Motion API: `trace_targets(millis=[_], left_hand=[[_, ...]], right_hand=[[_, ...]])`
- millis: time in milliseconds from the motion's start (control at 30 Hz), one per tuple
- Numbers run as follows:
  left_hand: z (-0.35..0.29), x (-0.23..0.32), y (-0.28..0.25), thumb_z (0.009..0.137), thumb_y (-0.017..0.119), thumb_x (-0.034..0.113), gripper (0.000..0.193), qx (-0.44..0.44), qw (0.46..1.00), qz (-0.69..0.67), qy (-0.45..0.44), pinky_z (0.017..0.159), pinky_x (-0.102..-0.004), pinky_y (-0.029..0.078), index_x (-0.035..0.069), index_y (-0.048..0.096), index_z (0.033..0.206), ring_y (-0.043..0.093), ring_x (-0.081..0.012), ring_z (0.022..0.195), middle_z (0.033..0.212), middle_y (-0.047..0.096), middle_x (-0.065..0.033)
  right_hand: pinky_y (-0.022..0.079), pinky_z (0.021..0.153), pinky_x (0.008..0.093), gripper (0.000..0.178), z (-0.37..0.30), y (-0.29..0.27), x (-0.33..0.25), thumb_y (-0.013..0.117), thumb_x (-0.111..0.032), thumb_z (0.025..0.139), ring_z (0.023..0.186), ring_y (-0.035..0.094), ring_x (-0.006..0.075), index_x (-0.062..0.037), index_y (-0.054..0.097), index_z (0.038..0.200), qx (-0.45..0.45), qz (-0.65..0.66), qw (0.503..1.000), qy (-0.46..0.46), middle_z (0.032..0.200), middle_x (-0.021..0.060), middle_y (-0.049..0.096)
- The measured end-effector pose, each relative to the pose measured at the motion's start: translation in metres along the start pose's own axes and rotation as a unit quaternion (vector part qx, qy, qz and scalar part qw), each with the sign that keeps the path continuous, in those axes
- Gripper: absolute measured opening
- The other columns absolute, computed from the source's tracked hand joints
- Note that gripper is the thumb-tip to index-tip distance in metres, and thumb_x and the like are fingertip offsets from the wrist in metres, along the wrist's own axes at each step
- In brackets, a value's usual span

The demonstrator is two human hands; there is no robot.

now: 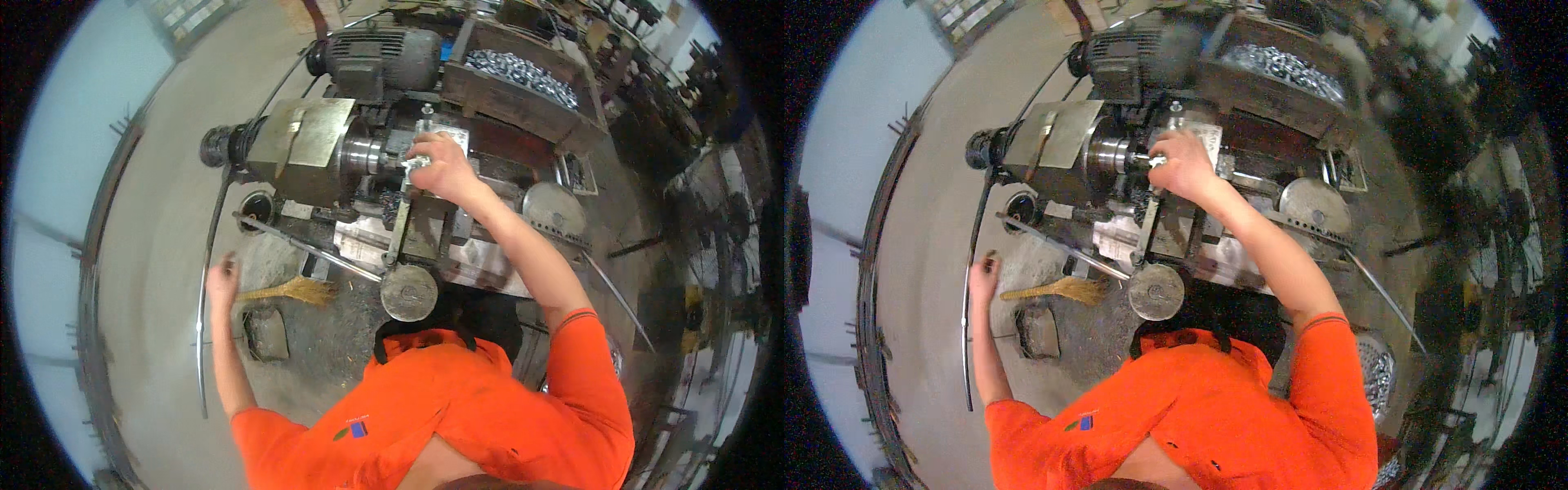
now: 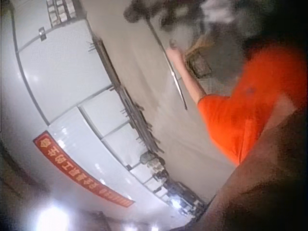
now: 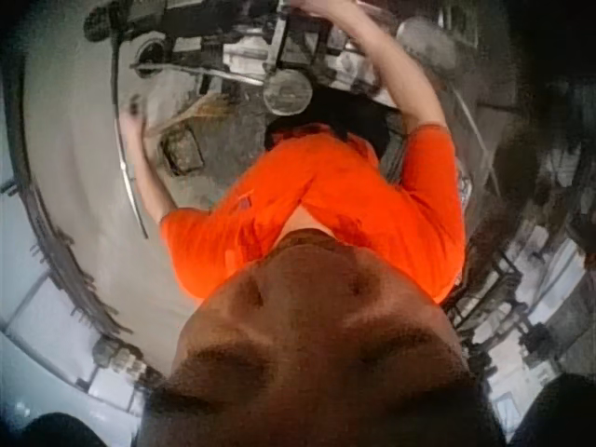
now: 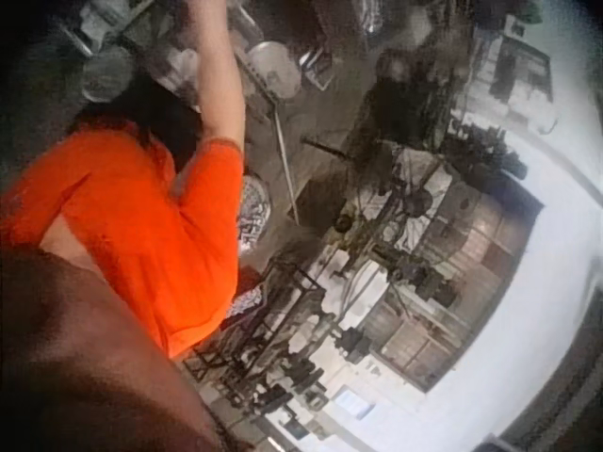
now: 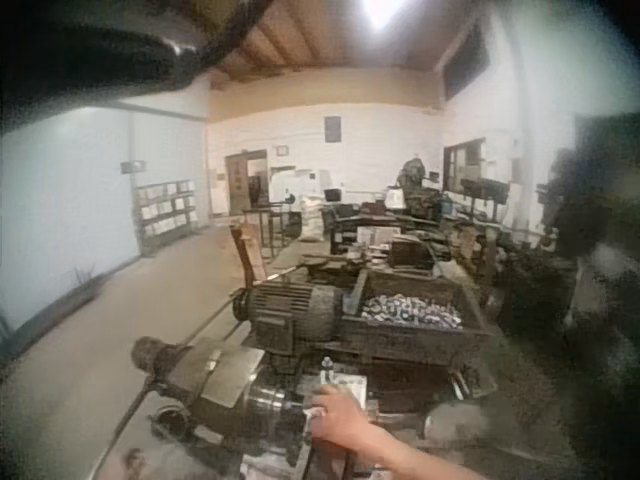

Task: The person operates a metal turning machine in a workshop, repeatedly picking up small metal parts from a perforated tray, placing them into the machine, and using a long metal rod to manipulate the parts during processing. The person continues this cycle throughout the clip.

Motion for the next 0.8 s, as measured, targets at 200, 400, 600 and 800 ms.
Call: trace_targets(millis=[200,400,600,800], left_hand=[[-0.04,-0.063,-0.062,0.078,0.065,0.03,0.034,0.109,0.983,0.13,-0.074,0.066,-0.04,0.049,0.008,0.061,0.102,0.063,-0.0309,0.076,0.077,0.064,-0.0124],[-0.011,-0.123,-0.041,0.075,0.063,0.042,0.041,-0.017,0.964,0.185,-0.189,0.071,-0.0456,0.049,0.003,0.063,0.086,0.062,-0.0377,0.08,0.081,0.064,-0.019],[0.021,-0.154,-0.049,0.076,0.056,0.038,0.04,-0.027,0.944,0.213,-0.252,0.073,-0.045,0.049,-0.001,0.064,0.084,0.063,-0.0374,0.08,0.085,0.064,-0.0218],[-0.019,-0.1,-0.04,0.07,0.062,0.042,0.044,0.002,0.956,0.091,-0.278,0.073,-0.0425,0.048,0.003,0.065,0.091,0.063,-0.0356,0.083,0.085,0.065,-0.02]], right_hand=[[0.045,0.082,0.0416,0.028,0.034,0.068,-0.007,0.061,-0.023,0.055,0.091,0.056,0.0373,-0.0055,0.069,0.075,-0.225,-0.106,0.958,0.141,0.087,0.0187,0.064],[0.049,0.078,0.0402,0.03,0.034,0.074,-0.002,0.06,-0.025,0.057,0.083,0.06,0.0365,-0.0012,0.068,0.074,-0.247,-0.087,0.958,0.12,0.08,0.0208,0.064],[0.052,0.069,0.0398,0.026,0.036,0.071,-0.006,0.059,-0.023,0.054,0.074,0.063,0.0351,-0.0025,0.067,0.068,-0.246,-0.099,0.954,0.14,0.078,0.0206,0.064],[0.051,0.066,0.0397,0.024,0.036,0.08,-0.005,0.059,-0.022,0.053,0.07,0.062,0.0357,-0.0045,0.068,0.067,-0.209,-0.107,0.967,0.096,0.071,0.0196,0.063]])
Point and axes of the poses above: each hand's wrist, its own z-axis towards the middle knuckle, its own y-axis out of the palm, x = y × z, the point moved 5 cm from there along z, towards the middle knuckle
